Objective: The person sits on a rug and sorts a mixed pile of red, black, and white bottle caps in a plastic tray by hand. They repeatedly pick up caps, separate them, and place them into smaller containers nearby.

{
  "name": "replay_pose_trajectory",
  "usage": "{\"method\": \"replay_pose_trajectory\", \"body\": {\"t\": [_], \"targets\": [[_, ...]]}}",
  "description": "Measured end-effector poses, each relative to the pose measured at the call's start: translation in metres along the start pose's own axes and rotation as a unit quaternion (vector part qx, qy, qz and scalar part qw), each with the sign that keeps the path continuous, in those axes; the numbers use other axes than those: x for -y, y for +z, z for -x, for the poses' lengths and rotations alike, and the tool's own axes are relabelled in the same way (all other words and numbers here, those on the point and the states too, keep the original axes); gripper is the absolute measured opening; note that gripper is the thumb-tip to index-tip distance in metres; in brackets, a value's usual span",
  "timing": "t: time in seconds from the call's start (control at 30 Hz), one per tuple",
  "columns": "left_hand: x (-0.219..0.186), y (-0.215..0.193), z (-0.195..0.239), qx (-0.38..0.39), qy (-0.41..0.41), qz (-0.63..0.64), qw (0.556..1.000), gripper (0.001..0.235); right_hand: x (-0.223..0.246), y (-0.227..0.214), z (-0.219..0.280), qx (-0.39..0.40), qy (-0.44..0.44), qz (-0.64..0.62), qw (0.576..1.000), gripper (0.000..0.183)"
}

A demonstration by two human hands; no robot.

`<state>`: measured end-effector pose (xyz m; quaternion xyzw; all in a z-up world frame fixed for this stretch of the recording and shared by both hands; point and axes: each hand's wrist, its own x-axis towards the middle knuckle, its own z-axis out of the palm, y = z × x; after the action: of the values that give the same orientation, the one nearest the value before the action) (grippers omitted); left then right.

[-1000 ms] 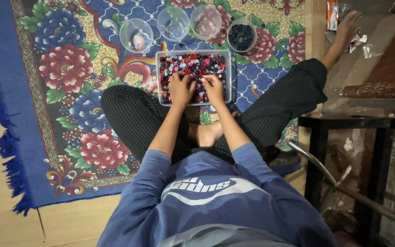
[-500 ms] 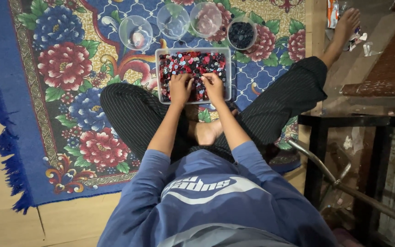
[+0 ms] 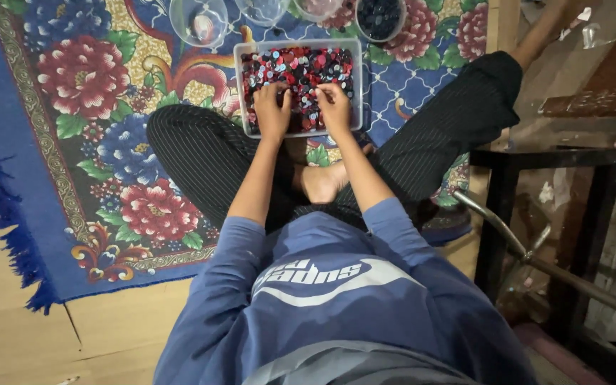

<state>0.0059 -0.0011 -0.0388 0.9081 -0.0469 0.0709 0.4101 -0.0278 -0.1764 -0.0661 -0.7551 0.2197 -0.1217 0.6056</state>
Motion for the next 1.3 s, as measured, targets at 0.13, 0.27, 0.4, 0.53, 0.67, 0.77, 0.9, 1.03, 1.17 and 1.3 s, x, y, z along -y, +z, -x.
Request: {"method": "replay_pose_trajectory", "body": {"t": [0.13, 0.27, 0.4, 0.53, 0.67, 0.77, 0.9, 1.03, 1.17, 1.3], "targets": [[-0.004, 0.001, 0.0, 0.012, 0.002, -0.021, 1.0, 0.017, -0.003, 0.0, -0.001, -0.003, -0.001, -0.004, 1.0, 0.011], [-0.01, 0.001, -0.001, 0.054, 0.025, -0.043, 0.997, 0.021, 0.0, 0.0, 0.001, -0.01, -0.003, -0.012, 1.0, 0.011], [-0.02, 0.004, -0.006, 0.11, 0.056, -0.086, 0.989, 0.026, -0.023, 0.006, -0.005, -0.021, 0.006, -0.037, 0.999, 0.012], [-0.019, 0.011, -0.009, 0.125, 0.03, -0.113, 0.985, 0.038, -0.019, 0.003, -0.005, -0.024, 0.011, -0.045, 0.999, 0.013], [-0.018, 0.011, -0.008, 0.139, 0.011, -0.156, 0.978, 0.042, -0.008, 0.001, -0.003, -0.011, -0.007, -0.03, 0.999, 0.012], [-0.017, 0.015, -0.009, 0.135, 0.013, -0.165, 0.977, 0.042, -0.017, 0.003, -0.006, -0.008, -0.009, -0.025, 1.0, 0.012], [-0.017, 0.02, -0.012, 0.14, 0.05, -0.19, 0.971, 0.035, -0.015, 0.002, -0.006, -0.012, -0.012, -0.015, 1.0, 0.012], [-0.015, 0.02, -0.008, 0.105, 0.101, -0.19, 0.971, 0.025, -0.007, 0.0, -0.002, -0.001, 0.004, -0.038, 0.999, 0.012], [-0.008, 0.02, -0.005, 0.095, 0.075, -0.084, 0.989, 0.017, -0.008, 0.001, -0.003, 0.039, 0.024, -0.043, 0.998, 0.011], [-0.002, 0.015, 0.006, 0.107, 0.05, -0.011, 0.993, 0.014, -0.002, 0.001, -0.001, 0.102, 0.031, -0.035, 0.994, 0.012]]}}
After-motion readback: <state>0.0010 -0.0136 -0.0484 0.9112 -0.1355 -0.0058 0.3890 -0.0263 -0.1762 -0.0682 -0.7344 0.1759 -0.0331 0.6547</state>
